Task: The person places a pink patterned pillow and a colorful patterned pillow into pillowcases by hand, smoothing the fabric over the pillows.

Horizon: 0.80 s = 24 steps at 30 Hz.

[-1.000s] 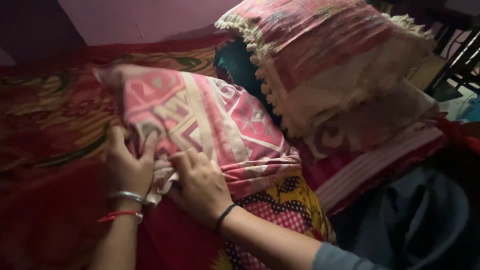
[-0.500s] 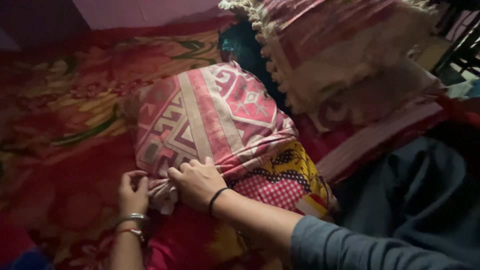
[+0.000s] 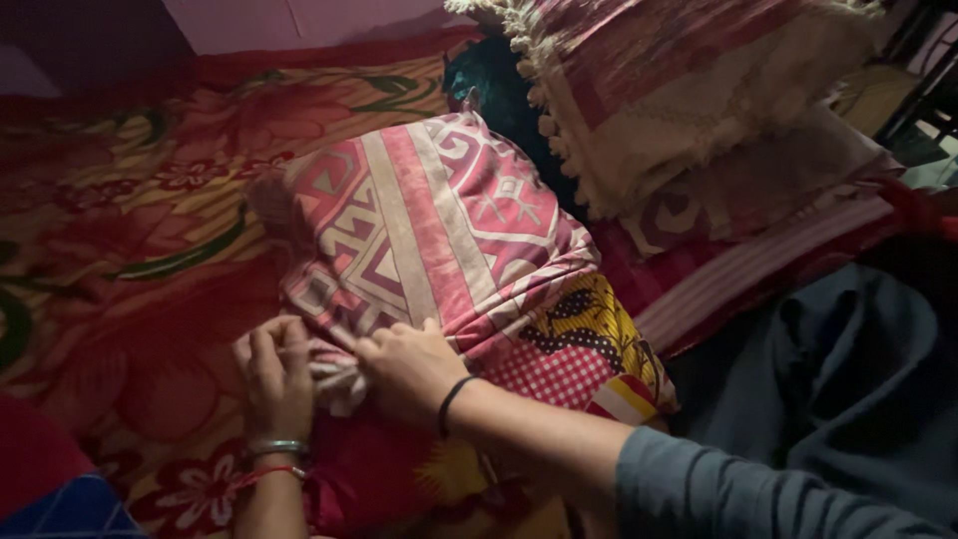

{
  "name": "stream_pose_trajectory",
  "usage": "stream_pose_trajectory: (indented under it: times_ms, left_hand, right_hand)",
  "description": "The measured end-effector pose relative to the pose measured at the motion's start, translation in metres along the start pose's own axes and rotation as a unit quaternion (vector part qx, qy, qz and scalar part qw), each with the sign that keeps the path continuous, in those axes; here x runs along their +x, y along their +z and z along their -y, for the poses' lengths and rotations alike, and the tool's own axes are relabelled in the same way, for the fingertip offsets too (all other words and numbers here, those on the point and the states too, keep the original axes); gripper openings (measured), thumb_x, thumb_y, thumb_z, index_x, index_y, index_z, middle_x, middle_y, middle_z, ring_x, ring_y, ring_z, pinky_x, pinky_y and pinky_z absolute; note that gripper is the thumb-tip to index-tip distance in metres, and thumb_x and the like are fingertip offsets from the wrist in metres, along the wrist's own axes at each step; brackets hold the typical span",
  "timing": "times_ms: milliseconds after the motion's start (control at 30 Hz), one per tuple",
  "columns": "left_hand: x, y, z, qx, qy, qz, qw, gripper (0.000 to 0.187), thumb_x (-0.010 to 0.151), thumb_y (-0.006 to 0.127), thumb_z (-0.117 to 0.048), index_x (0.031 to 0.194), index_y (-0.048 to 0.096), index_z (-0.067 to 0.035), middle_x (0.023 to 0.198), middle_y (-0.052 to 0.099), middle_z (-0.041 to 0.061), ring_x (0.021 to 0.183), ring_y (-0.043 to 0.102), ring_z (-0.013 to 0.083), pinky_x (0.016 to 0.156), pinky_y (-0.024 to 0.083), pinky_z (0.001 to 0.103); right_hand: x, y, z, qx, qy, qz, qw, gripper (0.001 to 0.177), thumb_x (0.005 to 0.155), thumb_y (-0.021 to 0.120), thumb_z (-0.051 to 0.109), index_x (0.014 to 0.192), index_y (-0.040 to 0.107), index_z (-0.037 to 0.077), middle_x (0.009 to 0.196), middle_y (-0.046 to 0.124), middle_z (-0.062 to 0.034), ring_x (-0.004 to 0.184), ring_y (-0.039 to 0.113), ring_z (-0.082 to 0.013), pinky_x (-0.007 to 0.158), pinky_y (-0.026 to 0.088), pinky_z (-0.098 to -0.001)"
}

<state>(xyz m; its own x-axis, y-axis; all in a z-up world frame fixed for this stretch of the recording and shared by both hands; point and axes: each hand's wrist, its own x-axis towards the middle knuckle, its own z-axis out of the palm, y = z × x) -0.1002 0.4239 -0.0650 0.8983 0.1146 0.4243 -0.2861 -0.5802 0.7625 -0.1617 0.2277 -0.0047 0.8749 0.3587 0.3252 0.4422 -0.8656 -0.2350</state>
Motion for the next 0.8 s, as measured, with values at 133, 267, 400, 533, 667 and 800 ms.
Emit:
stream_pose_trajectory:
  times_ms: [133, 267, 400, 533, 667, 800]
  left_hand:
    - [-0.012, -0.014, -0.043, 0.017, 0.119, -0.005, 0.993, 0.066, 0.082, 0.078, -0.049, 0.133, 0.059, -0.013, 0.125, 0.057, 0.014, 0.107, 0.063, 0.0333, 0.087, 0.054, 0.043]
    - [-0.014, -0.012, -0.049, 0.038, 0.095, 0.002, 0.995, 0.066, 0.072, 0.081, -0.047, 0.127, 0.064, -0.015, 0.127, 0.057, 0.014, 0.109, 0.062, 0.0354, 0.084, 0.054, 0.046]
    - [-0.008, 0.001, -0.033, 0.155, 0.177, -0.061, 0.970, 0.047, 0.079, 0.079, -0.041, 0.113, 0.062, -0.013, 0.120, 0.061, 0.012, 0.109, 0.060, 0.0407, 0.091, 0.050, 0.051]
    - [-0.006, 0.010, -0.022, 0.155, 0.100, -0.072, 0.980, 0.013, 0.095, 0.065, -0.023, 0.100, 0.057, -0.014, 0.111, 0.063, 0.009, 0.108, 0.063, 0.0375, 0.091, 0.053, 0.050]
    - [-0.011, 0.007, -0.035, 0.156, 0.076, -0.085, 0.981, 0.007, 0.098, 0.062, -0.018, 0.101, 0.058, -0.013, 0.115, 0.064, 0.011, 0.102, 0.066, 0.0374, 0.075, 0.054, 0.051]
    - [-0.015, 0.004, -0.040, 0.205, 0.056, -0.087, 0.973, 0.013, 0.093, 0.063, -0.014, 0.101, 0.053, -0.010, 0.116, 0.062, 0.015, 0.095, 0.067, 0.0404, 0.069, 0.053, 0.052]
  right_hand:
    - [0.027, -0.011, -0.011, 0.107, 0.081, -0.015, 0.991, 0.027, 0.087, 0.066, 0.028, 0.104, 0.061, 0.008, 0.098, 0.071, -0.0155, 0.093, 0.070, -0.0379, 0.077, 0.055, -0.0523]
    - [0.042, -0.025, -0.011, 0.114, 0.067, -0.054, 0.990, 0.027, 0.084, 0.066, 0.025, 0.103, 0.059, 0.006, 0.096, 0.072, -0.0180, 0.092, 0.070, -0.0393, 0.076, 0.054, -0.0513]
    - [0.036, -0.030, -0.002, 0.083, 0.064, 0.001, 0.994, 0.036, 0.085, 0.070, 0.034, 0.104, 0.058, 0.006, 0.098, 0.071, -0.0162, 0.092, 0.070, -0.0377, 0.077, 0.054, -0.0500]
    - [0.026, -0.013, 0.011, 0.024, -0.025, -0.102, 0.994, 0.036, 0.084, 0.068, 0.030, 0.111, 0.058, 0.009, 0.104, 0.068, -0.0110, 0.098, 0.069, -0.0305, 0.076, 0.052, -0.0464]
    - [0.019, 0.005, 0.022, -0.030, -0.093, -0.149, 0.984, 0.042, 0.086, 0.066, 0.038, 0.118, 0.058, 0.011, 0.110, 0.063, -0.0070, 0.103, 0.063, -0.0258, 0.084, 0.049, -0.0437]
    - [0.019, 0.012, 0.018, -0.004, -0.073, -0.087, 0.994, 0.028, 0.102, 0.057, 0.030, 0.123, 0.058, 0.013, 0.115, 0.062, -0.0058, 0.109, 0.062, -0.0240, 0.087, 0.049, -0.0432]
